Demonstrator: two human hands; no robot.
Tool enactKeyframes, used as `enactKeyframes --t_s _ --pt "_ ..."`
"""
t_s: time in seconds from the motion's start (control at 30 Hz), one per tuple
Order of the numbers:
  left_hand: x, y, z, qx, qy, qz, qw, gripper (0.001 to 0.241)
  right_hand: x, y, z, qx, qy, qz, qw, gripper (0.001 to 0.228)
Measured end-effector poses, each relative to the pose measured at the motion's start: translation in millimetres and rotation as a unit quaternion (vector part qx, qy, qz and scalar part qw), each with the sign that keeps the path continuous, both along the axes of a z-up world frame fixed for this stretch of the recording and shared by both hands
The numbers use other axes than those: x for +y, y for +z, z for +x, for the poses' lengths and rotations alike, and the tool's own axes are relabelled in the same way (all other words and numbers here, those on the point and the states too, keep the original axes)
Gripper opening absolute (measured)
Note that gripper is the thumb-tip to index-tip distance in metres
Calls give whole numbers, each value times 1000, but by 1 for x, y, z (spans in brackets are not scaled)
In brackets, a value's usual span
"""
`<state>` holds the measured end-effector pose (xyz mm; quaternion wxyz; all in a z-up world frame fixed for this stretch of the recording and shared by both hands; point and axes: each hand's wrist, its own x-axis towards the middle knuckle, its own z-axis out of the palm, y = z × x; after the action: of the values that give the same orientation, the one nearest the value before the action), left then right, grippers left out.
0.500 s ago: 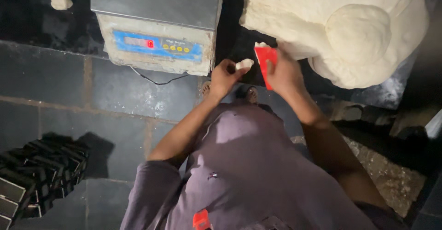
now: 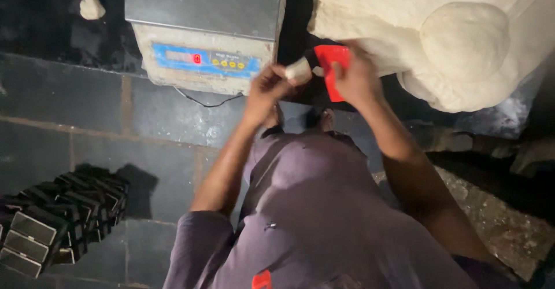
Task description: The person repeatedly cuts small pieces of dough from a large mass using a red plastic scraper, places each piece on a digital scale to check weight, and then moves the portioned dough to the side of the table.
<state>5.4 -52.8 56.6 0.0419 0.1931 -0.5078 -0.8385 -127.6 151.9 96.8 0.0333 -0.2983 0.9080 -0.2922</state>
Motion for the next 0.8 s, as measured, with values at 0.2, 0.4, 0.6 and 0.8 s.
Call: enactKeyframes --t_s 0.2,0.4,0.6,0.8 --pt "-127 65 -35 51 107 -664 739 25 79 19 12 -100 -24 -37 994 28" --pt "-159 85 -45 1 218 -757 616 26 103 4 40 -63 -29 149 986 23" --pt "-51 25 -40 127 -14 -682 720 28 104 -12 48 -91 -66 178 978 23" --pt "60 -52 -48 76 -113 -782 608 52 102 -6 48 -92 -65 182 977 24"
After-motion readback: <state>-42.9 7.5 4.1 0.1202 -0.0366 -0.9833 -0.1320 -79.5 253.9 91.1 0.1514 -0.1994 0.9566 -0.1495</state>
